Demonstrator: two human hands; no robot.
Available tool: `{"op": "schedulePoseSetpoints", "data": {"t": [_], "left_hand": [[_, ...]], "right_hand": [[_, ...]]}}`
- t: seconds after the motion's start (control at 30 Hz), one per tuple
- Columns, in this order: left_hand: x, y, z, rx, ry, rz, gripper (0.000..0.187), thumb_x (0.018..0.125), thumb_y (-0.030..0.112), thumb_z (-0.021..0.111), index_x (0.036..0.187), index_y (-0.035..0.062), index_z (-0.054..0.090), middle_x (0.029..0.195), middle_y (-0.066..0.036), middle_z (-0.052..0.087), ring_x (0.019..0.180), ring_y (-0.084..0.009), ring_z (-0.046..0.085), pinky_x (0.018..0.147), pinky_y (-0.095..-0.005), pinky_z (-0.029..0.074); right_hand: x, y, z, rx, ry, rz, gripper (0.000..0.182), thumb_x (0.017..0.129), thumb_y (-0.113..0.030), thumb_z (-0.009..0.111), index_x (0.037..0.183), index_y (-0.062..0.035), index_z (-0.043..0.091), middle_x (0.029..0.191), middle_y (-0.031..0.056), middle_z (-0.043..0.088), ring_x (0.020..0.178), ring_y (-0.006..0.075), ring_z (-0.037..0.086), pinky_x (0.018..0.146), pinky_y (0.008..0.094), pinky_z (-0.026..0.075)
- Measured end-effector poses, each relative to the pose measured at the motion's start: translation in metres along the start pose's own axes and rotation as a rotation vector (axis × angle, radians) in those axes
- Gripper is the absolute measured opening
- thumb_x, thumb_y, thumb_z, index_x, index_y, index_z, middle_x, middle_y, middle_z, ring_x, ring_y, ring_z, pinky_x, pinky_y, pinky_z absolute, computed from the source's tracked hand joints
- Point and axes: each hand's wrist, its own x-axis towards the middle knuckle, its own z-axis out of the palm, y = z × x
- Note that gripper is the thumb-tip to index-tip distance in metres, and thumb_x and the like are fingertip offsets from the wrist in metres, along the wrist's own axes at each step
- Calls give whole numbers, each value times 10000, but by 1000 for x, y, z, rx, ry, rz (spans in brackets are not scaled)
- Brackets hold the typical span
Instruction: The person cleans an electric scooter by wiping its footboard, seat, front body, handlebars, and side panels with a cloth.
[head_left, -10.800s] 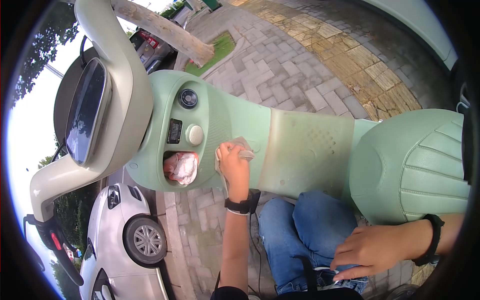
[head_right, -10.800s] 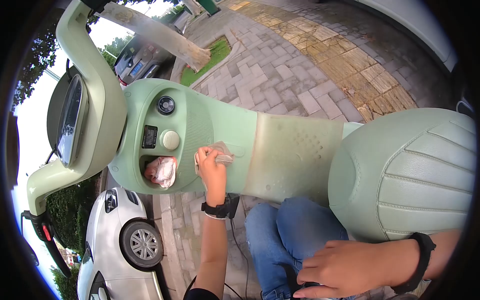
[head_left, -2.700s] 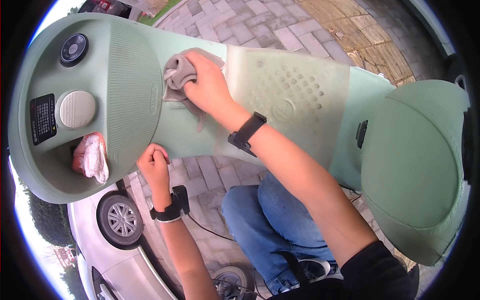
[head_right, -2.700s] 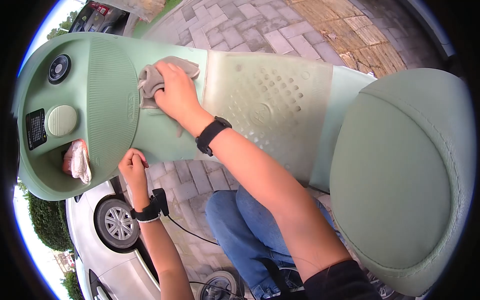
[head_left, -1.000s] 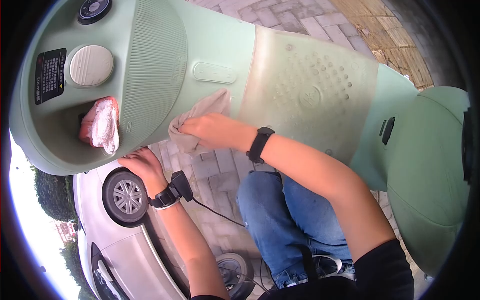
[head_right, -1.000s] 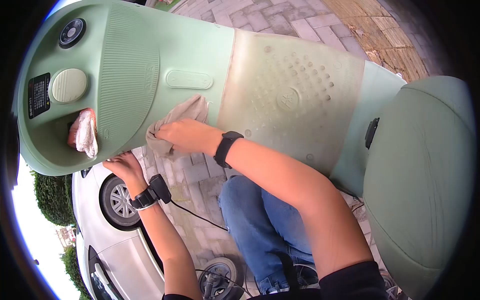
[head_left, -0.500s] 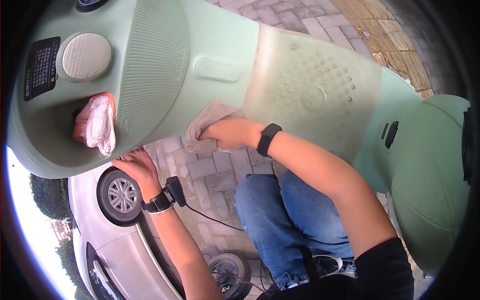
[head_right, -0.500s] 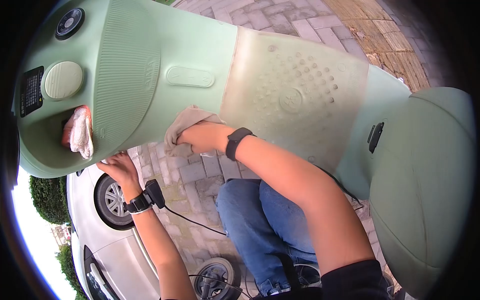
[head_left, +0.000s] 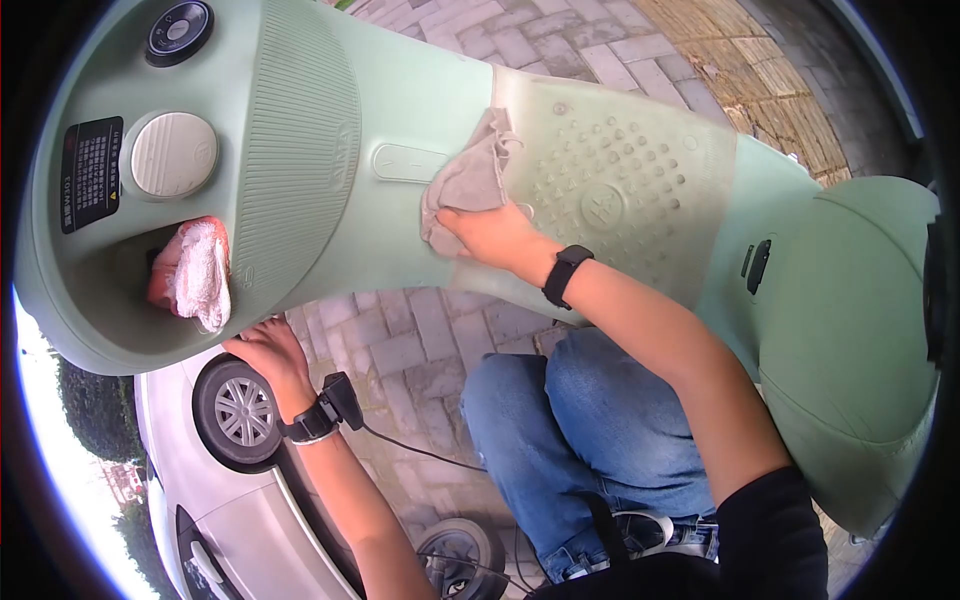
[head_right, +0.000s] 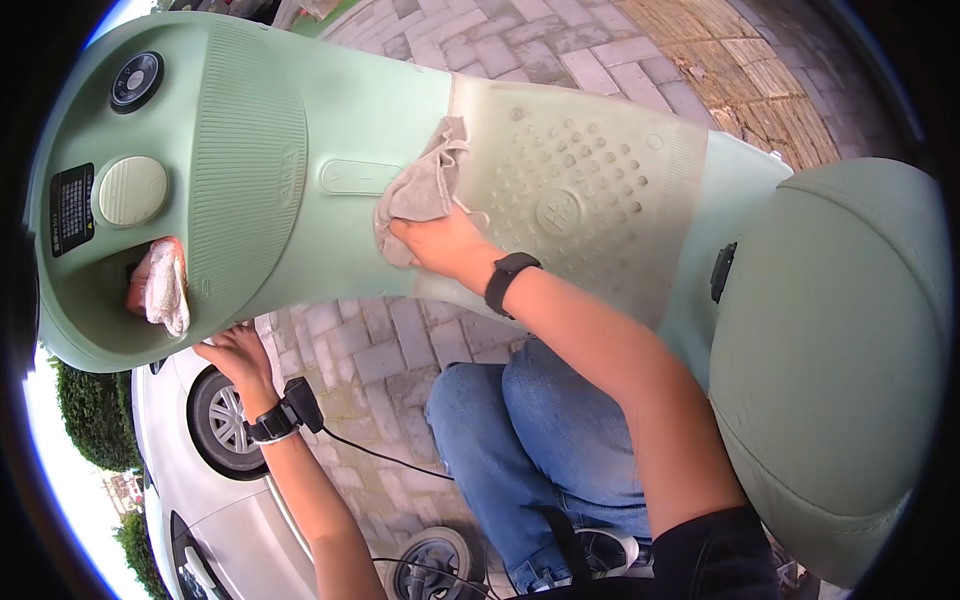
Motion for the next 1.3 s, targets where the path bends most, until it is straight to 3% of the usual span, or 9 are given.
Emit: {"op": "schedulePoseSetpoints", "data": {"t": [0.03, 0.17, 0.3, 0.43, 0.63, 0.77, 0.83, 1.03, 1.3], "left_hand": [[-2, 2, 1, -31, 1, -23, 666, 916, 559, 267, 1393, 95, 276, 1437, -85, 292, 1289, -245, 315, 1073, -410, 246], [2, -2, 0, -43, -59, 3, 680, 909, 562, 282, 1411, 104, 238, 1454, -68, 253, 1312, -247, 280, 1079, -430, 247], [-2, 2, 9, -62, -14, -7, 662, 913, 551, 287, 1403, 106, 255, 1445, -64, 270, 1303, -241, 297, 1075, -428, 258], [2, -1, 2, -90, -87, 20, 638, 917, 538, 298, 1384, 104, 294, 1425, -61, 307, 1288, -233, 319, 1075, -420, 263], [3, -1, 2, -106, -53, 19, 651, 913, 545, 320, 1369, 81, 321, 1407, -68, 338, 1269, -236, 350, 1078, -411, 266], [3, -3, 8, -106, -72, 67, 658, 911, 545, 334, 1376, 80, 308, 1422, -79, 315, 1283, -243, 332, 1087, -407, 257], [2, -3, 7, -70, -36, 95, 659, 913, 543, 334, 1379, 78, 301, 1422, -83, 310, 1287, -249, 327, 1087, -416, 253], [-4, 3, 22, -33, -3, 132, 632, 934, 508, 316, 1386, 68, 289, 1414, -96, 321, 1278, -263, 342, 1081, -437, 269], [8, 2, 10, -70, 160, 179, 421, 938, 333, 349, 1197, 28, 477, 1178, -66, 524, 1075, -175, 490, 923, -327, 383]], "right_hand": [[-2, 6, 2, 121, -51, 158, 401, 659, -178, 712, 979, -57, 503, 948, 56, 547, 970, 261, 551, 838, 377, 433], [63, -29, -62, 254, 523, -42, 352, 670, -145, 684, 958, -47, 506, 953, 80, 526, 946, 267, 521, 807, 393, 443], [95, -22, -53, 291, 573, -99, 320, 670, -131, 676, 933, -48, 514, 940, 91, 515, 927, 277, 503, 795, 397, 440], [92, 25, -35, 127, 586, 266, 292, 676, -111, 670, 908, -26, 514, 926, 114, 517, 920, 306, 498, 783, 409, 431], [85, -44, -49, 471, 595, -38, 341, 657, -77, 666, 934, -23, 475, 930, 130, 529, 919, 320, 508, 778, 414, 424], [77, -33, -40, 290, 665, -172, 272, 715, -80, 590, 953, -29, 468, 965, 122, 531, 962, 315, 498, 768, 413, 427], [100, 1, -52, 141, 644, 127, 277, 735, -95, 579, 990, -44, 482, 984, 98, 535, 989, 291, 505, 782, 416, 434], [65, 63, -24, -228, 418, 371, 461, 826, -74, 464, 1279, -88, 383, 1359, 110, 410, 1274, 279, 373, 1016, 475, 325], [-61, 6, -20, -436, -133, 89, 228, 787, -159, 544, 981, -119, 657, 1269, 69, 511, 1289, 235, 363, 1077, 507, 214]]}}
